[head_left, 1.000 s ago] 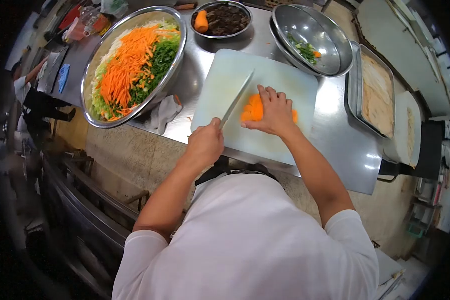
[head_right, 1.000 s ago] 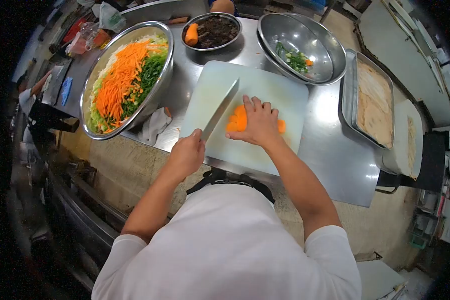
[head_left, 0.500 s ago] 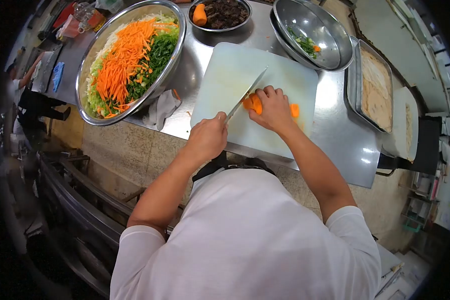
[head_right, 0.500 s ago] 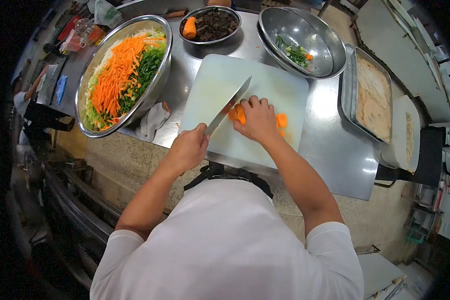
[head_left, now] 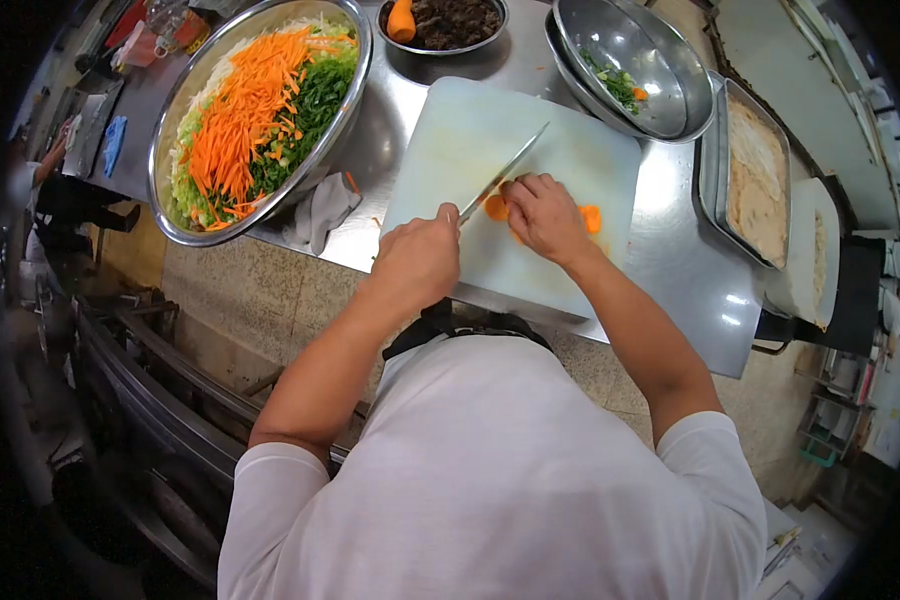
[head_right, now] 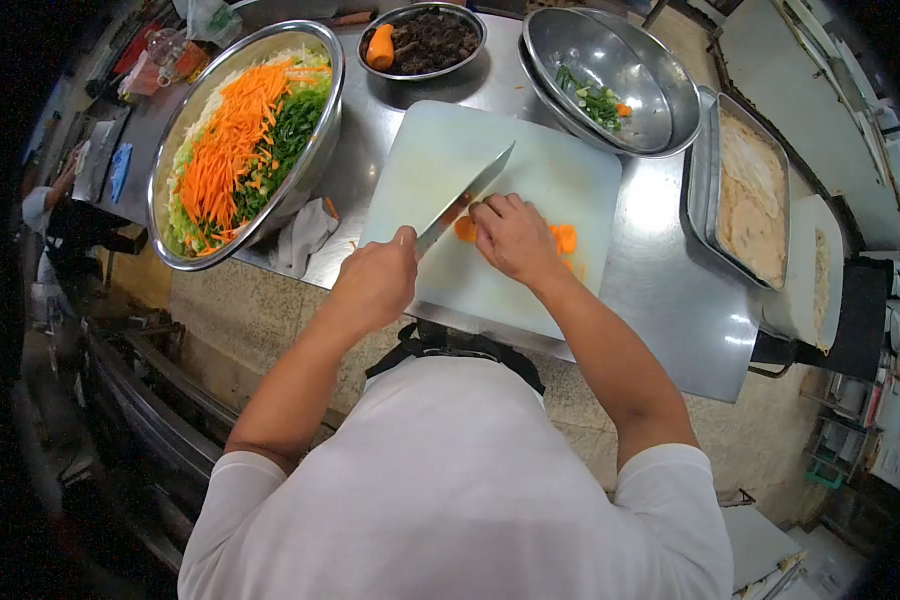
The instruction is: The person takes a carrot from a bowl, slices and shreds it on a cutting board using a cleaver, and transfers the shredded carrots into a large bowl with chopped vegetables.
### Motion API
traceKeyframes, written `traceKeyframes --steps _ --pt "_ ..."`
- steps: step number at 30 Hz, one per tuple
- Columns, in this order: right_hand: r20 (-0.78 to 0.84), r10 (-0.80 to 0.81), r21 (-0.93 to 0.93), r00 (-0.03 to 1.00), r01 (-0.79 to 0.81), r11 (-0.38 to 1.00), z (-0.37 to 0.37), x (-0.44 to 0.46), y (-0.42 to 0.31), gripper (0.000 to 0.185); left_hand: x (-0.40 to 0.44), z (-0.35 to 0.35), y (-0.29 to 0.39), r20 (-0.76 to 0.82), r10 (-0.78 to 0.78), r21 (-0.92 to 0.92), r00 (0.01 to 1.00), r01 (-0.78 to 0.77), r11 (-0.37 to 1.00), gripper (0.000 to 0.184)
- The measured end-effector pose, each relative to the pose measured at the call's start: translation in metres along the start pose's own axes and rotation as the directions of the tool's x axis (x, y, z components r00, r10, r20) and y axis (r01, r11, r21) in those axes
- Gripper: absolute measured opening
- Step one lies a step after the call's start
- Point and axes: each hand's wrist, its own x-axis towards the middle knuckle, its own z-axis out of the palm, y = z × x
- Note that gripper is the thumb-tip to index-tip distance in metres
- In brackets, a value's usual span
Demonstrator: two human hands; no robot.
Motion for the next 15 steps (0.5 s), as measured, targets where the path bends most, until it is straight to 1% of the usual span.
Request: traceKeyframes --steps 1,2,3,5,9,11,12,13,14,15 --pt "-0.041 -0.017 -0.031 0.999 0.016 0.999 -0.003 0.000 -0.003 0.021 0.001 0.002 -0.005 -0.060 0.026 -0.012 0.998 -0.027 1.000 0.016" --pt "-0.082 -0.041 -0.063 0.996 0.035 0.997 -0.006 0.004 -0.004 0.023 0.004 0.005 -0.009 -0.063 0.021 -0.011 0.998 -0.021 1.000 0.016" --pt "-0.084 -0.046 -0.060 0.995 0.041 0.997 -0.012 0.012 -0.007 0.023 0.008 0.008 -0.015 -0.069 0.012 -0.018 0.998 -0.013 1.000 0.016" --pt "0.088 -0.073 -0.138 0.993 0.084 0.987 -0.021 0.015 -0.016 0.030 0.006 0.011 -0.018 -0.049 0.016 -0.023 0.999 -0.017 1.000 0.016" --pt "0.119 -0.061 -0.147 0.991 0.078 0.986 -0.001 0.023 -0.018 0.029 0.013 0.006 -0.027 -0.114 0.021 -0.096 0.993 -0.032 0.995 0.016" --pt "0.210 -0.009 -0.030 0.978 0.016 0.999 -0.003 0.024 -0.020 0.026 0.014 0.008 -0.032 -0.127 0.028 -0.119 0.992 -0.043 0.992 0.017" --pt "0.169 0.011 0.077 0.986 -0.024 0.997 -0.007 0.024 -0.018 0.020 0.014 0.010 -0.035 -0.139 0.039 -0.154 0.990 -0.061 0.986 0.017" --pt "0.170 0.015 0.073 0.985 -0.028 0.997 -0.017 0.024 -0.016 0.020 0.013 0.011 -0.036 -0.150 0.049 -0.187 0.988 -0.077 0.979 0.017" --pt "0.121 0.128 0.306 0.984 -0.160 0.939 -0.033 0.024 -0.011 0.018 0.013 0.011 -0.034 -0.151 0.051 -0.189 0.987 -0.079 0.979 0.017" --pt "0.102 0.245 0.525 0.964 -0.261 0.810 -0.048 0.022 -0.005 0.017 0.012 0.012 -0.033 -0.138 0.046 -0.184 0.989 -0.072 0.980 0.016"
